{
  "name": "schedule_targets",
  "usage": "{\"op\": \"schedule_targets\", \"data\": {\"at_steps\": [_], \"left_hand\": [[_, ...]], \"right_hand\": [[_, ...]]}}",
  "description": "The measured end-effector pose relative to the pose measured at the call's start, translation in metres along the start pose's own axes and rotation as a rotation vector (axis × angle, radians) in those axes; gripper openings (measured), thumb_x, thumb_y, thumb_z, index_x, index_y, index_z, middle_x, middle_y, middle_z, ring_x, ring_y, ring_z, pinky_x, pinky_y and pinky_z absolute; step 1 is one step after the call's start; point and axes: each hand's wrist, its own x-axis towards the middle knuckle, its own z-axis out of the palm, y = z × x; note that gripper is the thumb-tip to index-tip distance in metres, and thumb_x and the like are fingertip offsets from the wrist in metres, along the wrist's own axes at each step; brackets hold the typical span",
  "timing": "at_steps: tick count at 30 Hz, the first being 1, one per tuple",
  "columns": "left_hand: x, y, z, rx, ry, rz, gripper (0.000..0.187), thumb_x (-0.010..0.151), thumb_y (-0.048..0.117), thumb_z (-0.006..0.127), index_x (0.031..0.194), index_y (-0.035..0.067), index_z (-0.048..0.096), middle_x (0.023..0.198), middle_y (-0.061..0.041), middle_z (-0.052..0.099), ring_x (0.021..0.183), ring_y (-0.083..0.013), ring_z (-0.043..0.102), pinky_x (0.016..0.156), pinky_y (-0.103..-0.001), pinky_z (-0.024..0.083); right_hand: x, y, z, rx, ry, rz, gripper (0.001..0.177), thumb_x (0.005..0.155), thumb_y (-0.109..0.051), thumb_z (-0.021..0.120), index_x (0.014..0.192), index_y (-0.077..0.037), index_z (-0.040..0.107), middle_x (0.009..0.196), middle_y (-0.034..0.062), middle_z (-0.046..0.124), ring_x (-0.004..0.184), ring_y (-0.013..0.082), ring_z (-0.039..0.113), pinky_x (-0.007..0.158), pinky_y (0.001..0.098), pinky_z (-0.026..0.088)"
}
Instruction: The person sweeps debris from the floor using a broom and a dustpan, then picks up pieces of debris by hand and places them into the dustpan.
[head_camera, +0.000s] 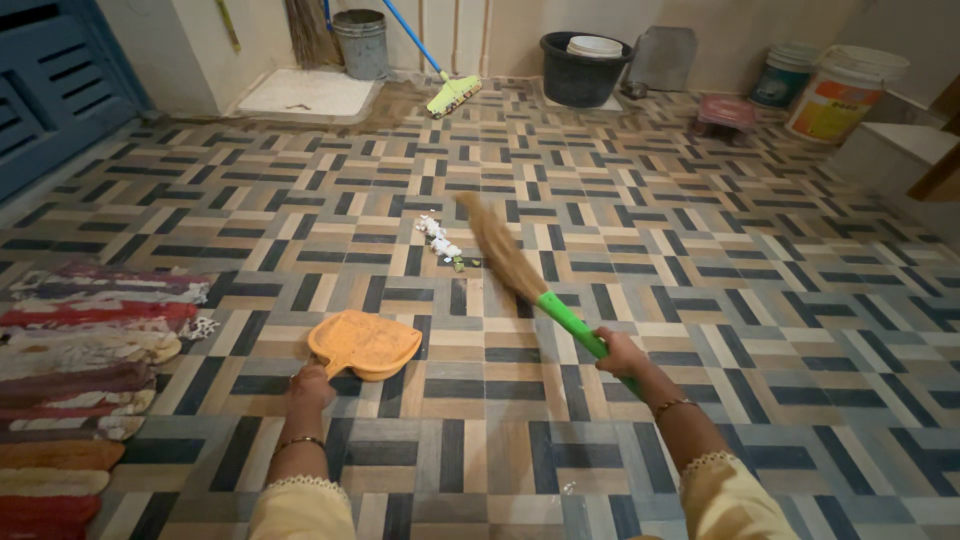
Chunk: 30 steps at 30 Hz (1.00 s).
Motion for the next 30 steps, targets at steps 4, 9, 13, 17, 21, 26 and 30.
{"op": "schedule_targets", "data": {"at_steps": [4, 9, 13, 17, 21, 26, 30], "left_hand": [[-0.008, 0.006, 0.009, -0.069, 0.129, 0.044, 0.040, 0.086, 0.020, 0.072, 0.125, 0.015, 0.070, 0.137, -0.012, 0.065, 0.129, -0.0333, 0.061, 0.107, -0.041, 0.053], [-0.003, 0.015, 0.009, -0.044, 0.087, 0.017, 0.039, 0.083, 0.019, 0.075, 0.121, 0.013, 0.070, 0.136, -0.011, 0.063, 0.127, -0.0330, 0.061, 0.104, -0.043, 0.054], [-0.012, 0.011, 0.020, 0.024, 0.424, 0.202, 0.026, 0.084, 0.020, 0.070, 0.109, 0.014, 0.072, 0.117, -0.012, 0.069, 0.109, -0.0321, 0.071, 0.095, -0.042, 0.059], [-0.009, 0.008, 0.022, 0.014, 0.501, 0.229, 0.028, 0.084, 0.018, 0.068, 0.111, 0.012, 0.069, 0.108, -0.015, 0.069, 0.097, -0.0361, 0.072, 0.083, -0.046, 0.059], [-0.012, 0.007, 0.035, 0.022, 0.667, 0.271, 0.011, 0.093, 0.013, 0.059, 0.097, 0.018, 0.067, 0.097, -0.012, 0.065, 0.089, -0.0305, 0.070, 0.077, -0.042, 0.058], [0.002, 0.006, 0.033, -0.003, 0.774, 0.296, 0.011, 0.094, 0.010, 0.057, 0.095, 0.017, 0.066, 0.092, -0.010, 0.064, 0.085, -0.0285, 0.068, 0.073, -0.040, 0.057], [0.008, 0.001, 0.036, -0.030, 0.734, 0.333, 0.016, 0.091, 0.009, 0.060, 0.098, 0.019, 0.069, 0.092, -0.010, 0.065, 0.087, -0.0291, 0.068, 0.074, -0.041, 0.056]], "right_hand": [[0.001, 0.009, -0.005, 0.110, 0.087, -0.024, 0.080, 0.072, -0.001, 0.076, 0.146, -0.013, 0.047, 0.115, 0.0192, 0.072, 0.093, 0.0293, 0.075, 0.076, 0.0417, 0.064], [-0.003, 0.035, -0.016, 0.105, 0.180, 0.083, 0.074, 0.076, -0.005, 0.076, 0.144, -0.013, 0.049, 0.116, 0.0202, 0.073, 0.096, 0.0322, 0.074, 0.082, 0.0425, 0.062], [-0.013, 0.044, -0.006, 0.031, 0.374, 0.086, 0.065, 0.075, -0.008, 0.075, 0.137, -0.010, 0.057, 0.114, 0.0240, 0.073, 0.107, 0.0398, 0.070, 0.092, 0.0477, 0.057], [-0.006, 0.038, 0.002, 0.009, 0.343, 0.243, 0.062, 0.076, -0.008, 0.073, 0.136, -0.013, 0.058, 0.116, 0.0220, 0.072, 0.109, 0.0409, 0.069, 0.092, 0.0508, 0.057], [0.029, 0.016, 0.008, -0.034, 0.390, 0.116, 0.057, 0.073, -0.010, 0.077, 0.128, -0.010, 0.064, 0.111, 0.0225, 0.074, 0.109, 0.0398, 0.070, 0.094, 0.0483, 0.057], [0.100, -0.028, 0.013, -0.012, 0.313, 0.130, 0.051, 0.073, -0.014, 0.081, 0.122, -0.007, 0.067, 0.116, 0.0222, 0.072, 0.112, 0.0389, 0.069, 0.095, 0.0482, 0.057], [0.153, -0.067, 0.025, -0.137, 0.276, 0.105, 0.054, 0.076, -0.017, 0.082, 0.126, -0.006, 0.063, 0.121, 0.0204, 0.070, 0.114, 0.0370, 0.068, 0.095, 0.0463, 0.057]]}}
